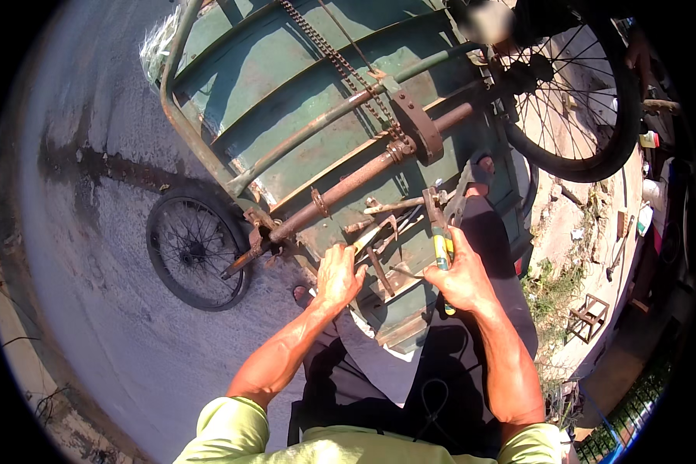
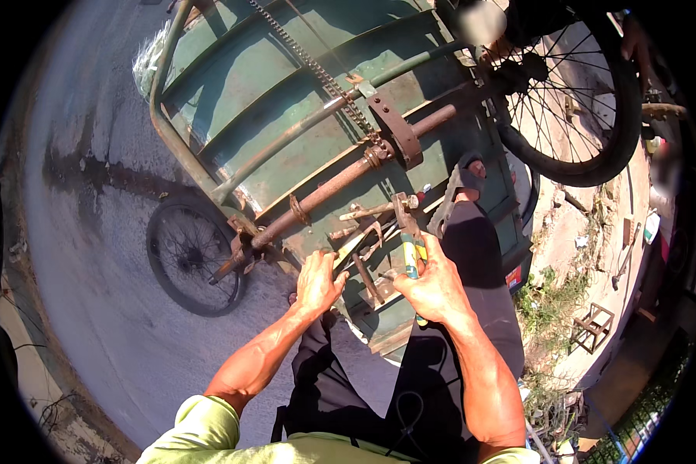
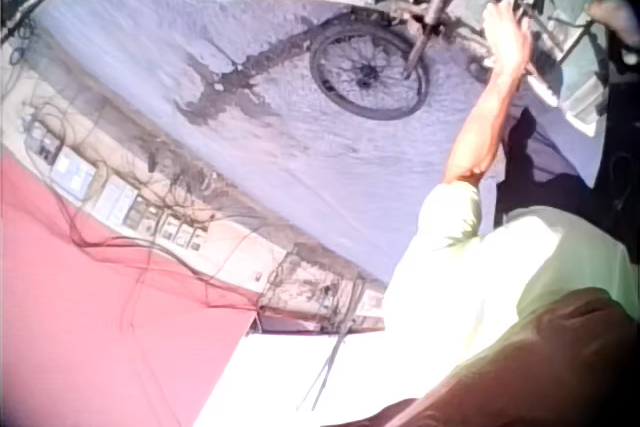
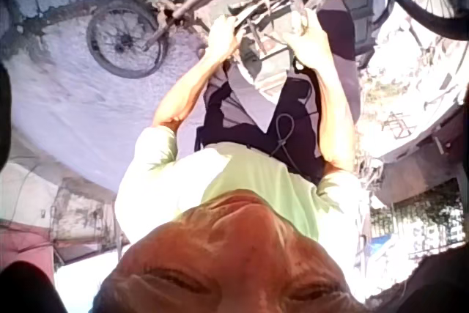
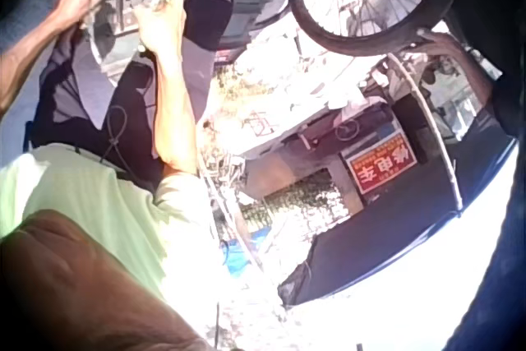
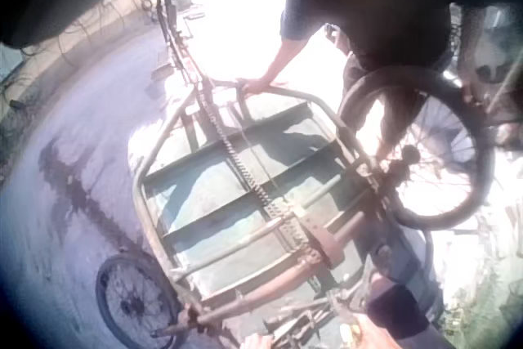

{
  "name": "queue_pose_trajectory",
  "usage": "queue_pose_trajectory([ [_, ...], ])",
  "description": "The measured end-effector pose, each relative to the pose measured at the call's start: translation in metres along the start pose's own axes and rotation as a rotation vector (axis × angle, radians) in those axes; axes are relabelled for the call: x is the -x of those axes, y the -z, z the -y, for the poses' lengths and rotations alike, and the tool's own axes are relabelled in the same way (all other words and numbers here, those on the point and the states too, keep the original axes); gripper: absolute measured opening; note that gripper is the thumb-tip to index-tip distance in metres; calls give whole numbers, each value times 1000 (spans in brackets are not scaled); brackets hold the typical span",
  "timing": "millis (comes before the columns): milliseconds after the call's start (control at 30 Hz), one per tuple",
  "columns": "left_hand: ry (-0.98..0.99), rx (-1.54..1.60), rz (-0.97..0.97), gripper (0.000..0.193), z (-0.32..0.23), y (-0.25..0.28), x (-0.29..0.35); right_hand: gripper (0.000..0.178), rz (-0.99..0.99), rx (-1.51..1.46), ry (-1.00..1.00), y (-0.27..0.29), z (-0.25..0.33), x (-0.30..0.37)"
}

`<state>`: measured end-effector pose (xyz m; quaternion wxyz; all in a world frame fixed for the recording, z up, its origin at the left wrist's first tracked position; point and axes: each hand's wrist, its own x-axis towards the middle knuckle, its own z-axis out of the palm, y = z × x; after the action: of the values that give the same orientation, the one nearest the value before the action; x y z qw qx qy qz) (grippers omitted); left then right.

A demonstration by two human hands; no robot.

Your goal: The person uses a hammer and pliers to work on the rear axle and chain mechanism of a green cargo tricycle. They repeatedly strike a metal component on the axle with the hammer while holding the part steady with pliers, likely to loosen or adjust a seized section.

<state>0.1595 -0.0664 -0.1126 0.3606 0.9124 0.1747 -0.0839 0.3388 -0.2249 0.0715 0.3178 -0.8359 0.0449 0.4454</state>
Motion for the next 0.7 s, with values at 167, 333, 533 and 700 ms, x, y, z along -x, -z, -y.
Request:
queue_pose_trajectory([
  [167, -104, 96, -163, 44, -49, 71, -68, 68, -80, -12, 69, 1, -11, 2],
  [333, -112, -78, -87, 50, -39, 75, -146, 76, -23, 21, -57, 19, -8, 2],
  [533, 254, 50, 565, 33, -41, 74, -213, 82, 102, -226, -27, 37, -7, 1],
  [700, 173, -18, 413, 29, -35, 57, -207, 79, 54, -404, 187, 42, -20, -12],
])
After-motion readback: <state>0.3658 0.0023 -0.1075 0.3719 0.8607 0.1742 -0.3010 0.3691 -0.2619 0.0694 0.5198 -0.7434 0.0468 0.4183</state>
